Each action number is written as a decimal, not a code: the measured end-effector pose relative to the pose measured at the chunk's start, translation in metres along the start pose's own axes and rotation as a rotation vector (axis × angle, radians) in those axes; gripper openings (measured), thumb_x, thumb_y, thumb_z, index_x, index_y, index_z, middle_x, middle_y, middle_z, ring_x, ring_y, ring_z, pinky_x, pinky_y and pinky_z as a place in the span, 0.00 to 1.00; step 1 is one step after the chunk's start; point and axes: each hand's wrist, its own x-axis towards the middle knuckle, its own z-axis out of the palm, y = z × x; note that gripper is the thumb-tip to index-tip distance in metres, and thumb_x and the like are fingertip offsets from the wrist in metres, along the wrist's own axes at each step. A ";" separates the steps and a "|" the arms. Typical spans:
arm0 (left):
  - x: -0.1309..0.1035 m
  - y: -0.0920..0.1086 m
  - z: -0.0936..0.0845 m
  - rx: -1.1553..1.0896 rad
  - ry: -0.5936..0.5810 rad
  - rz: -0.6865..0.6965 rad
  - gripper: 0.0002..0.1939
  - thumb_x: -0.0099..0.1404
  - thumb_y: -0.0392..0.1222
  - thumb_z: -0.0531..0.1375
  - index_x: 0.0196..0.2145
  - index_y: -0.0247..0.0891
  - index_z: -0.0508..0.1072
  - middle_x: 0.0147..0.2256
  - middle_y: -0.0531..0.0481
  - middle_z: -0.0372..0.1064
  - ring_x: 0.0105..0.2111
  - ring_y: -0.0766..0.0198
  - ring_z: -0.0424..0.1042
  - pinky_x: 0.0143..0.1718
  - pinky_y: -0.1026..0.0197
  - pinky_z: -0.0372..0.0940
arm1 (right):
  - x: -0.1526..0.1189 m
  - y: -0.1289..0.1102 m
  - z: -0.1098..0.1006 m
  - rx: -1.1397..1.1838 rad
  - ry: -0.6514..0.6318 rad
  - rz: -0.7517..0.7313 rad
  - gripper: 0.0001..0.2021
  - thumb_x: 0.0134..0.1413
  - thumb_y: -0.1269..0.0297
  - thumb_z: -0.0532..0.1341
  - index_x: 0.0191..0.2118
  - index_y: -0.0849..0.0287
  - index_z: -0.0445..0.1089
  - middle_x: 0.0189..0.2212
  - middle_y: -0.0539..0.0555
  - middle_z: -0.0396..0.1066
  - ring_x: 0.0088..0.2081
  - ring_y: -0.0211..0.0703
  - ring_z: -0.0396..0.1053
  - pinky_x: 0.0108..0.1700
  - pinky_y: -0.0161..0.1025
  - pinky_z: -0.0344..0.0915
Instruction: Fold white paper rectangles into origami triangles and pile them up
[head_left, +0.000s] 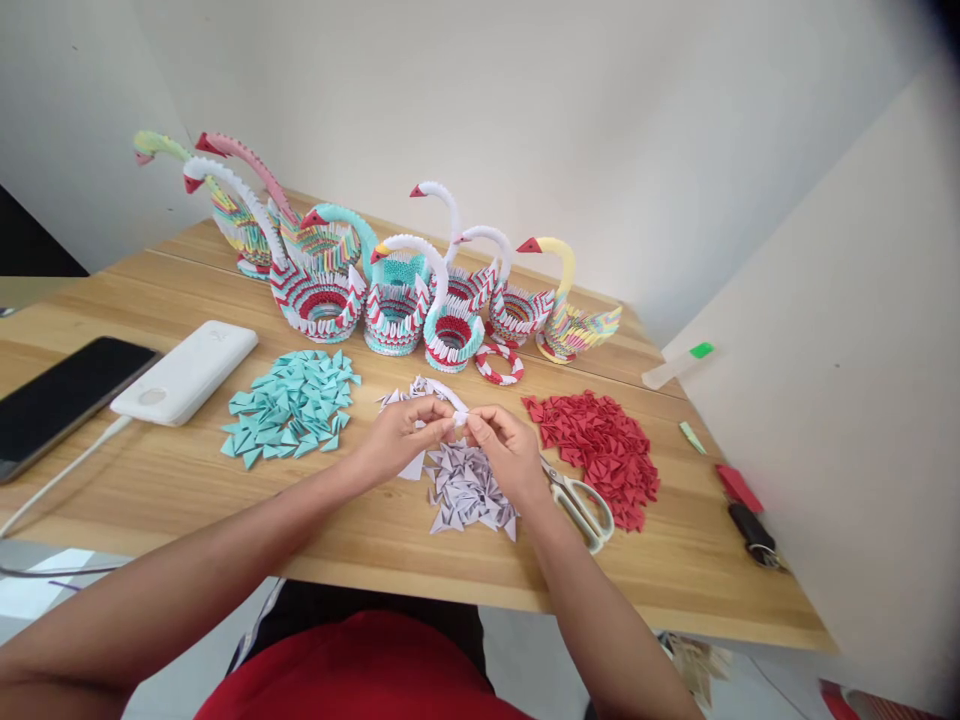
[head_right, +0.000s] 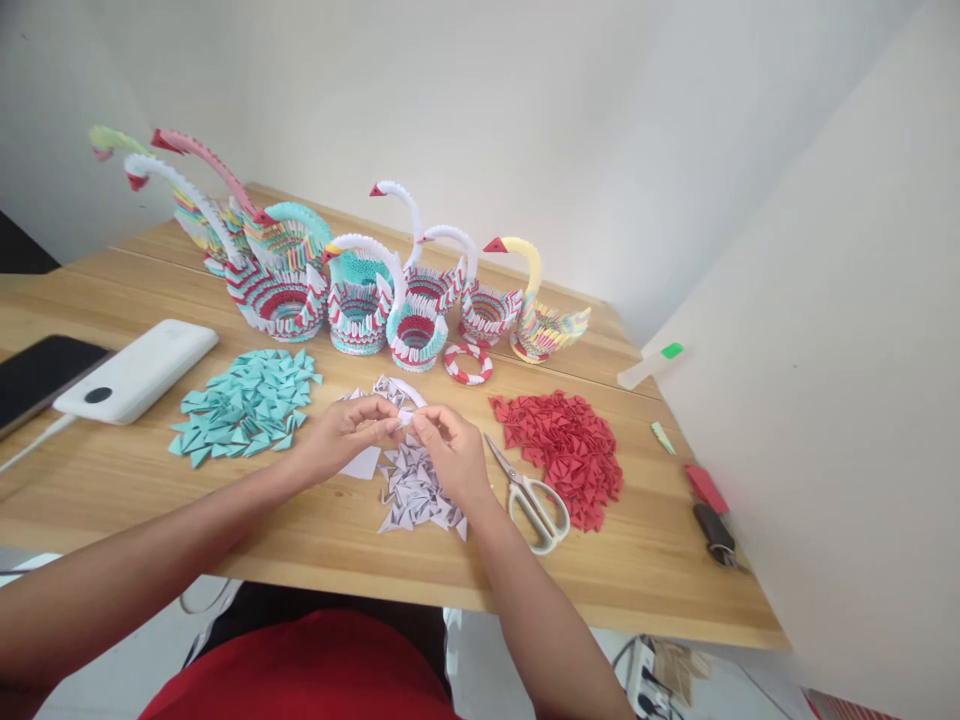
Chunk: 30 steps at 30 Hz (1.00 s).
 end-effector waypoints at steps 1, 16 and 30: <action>0.000 0.000 0.001 0.012 0.014 0.004 0.07 0.63 0.40 0.58 0.30 0.35 0.72 0.29 0.51 0.72 0.31 0.66 0.70 0.34 0.64 0.63 | 0.000 0.000 0.000 0.008 -0.004 -0.003 0.13 0.56 0.54 0.59 0.36 0.58 0.72 0.26 0.50 0.71 0.27 0.37 0.67 0.31 0.34 0.63; 0.002 -0.008 0.004 -0.245 0.065 -0.104 0.08 0.59 0.40 0.61 0.37 0.35 0.70 0.27 0.52 0.72 0.28 0.66 0.72 0.32 0.63 0.66 | 0.002 0.004 0.003 0.100 -0.010 -0.027 0.10 0.53 0.63 0.61 0.42 0.56 0.72 0.34 0.51 0.73 0.30 0.37 0.71 0.35 0.35 0.67; -0.003 -0.005 0.007 0.339 0.181 0.250 0.09 0.62 0.33 0.59 0.42 0.37 0.70 0.31 0.51 0.72 0.31 0.63 0.71 0.36 0.59 0.65 | 0.002 0.006 0.006 0.064 0.054 0.001 0.07 0.52 0.61 0.62 0.36 0.57 0.71 0.29 0.50 0.72 0.27 0.38 0.70 0.32 0.35 0.65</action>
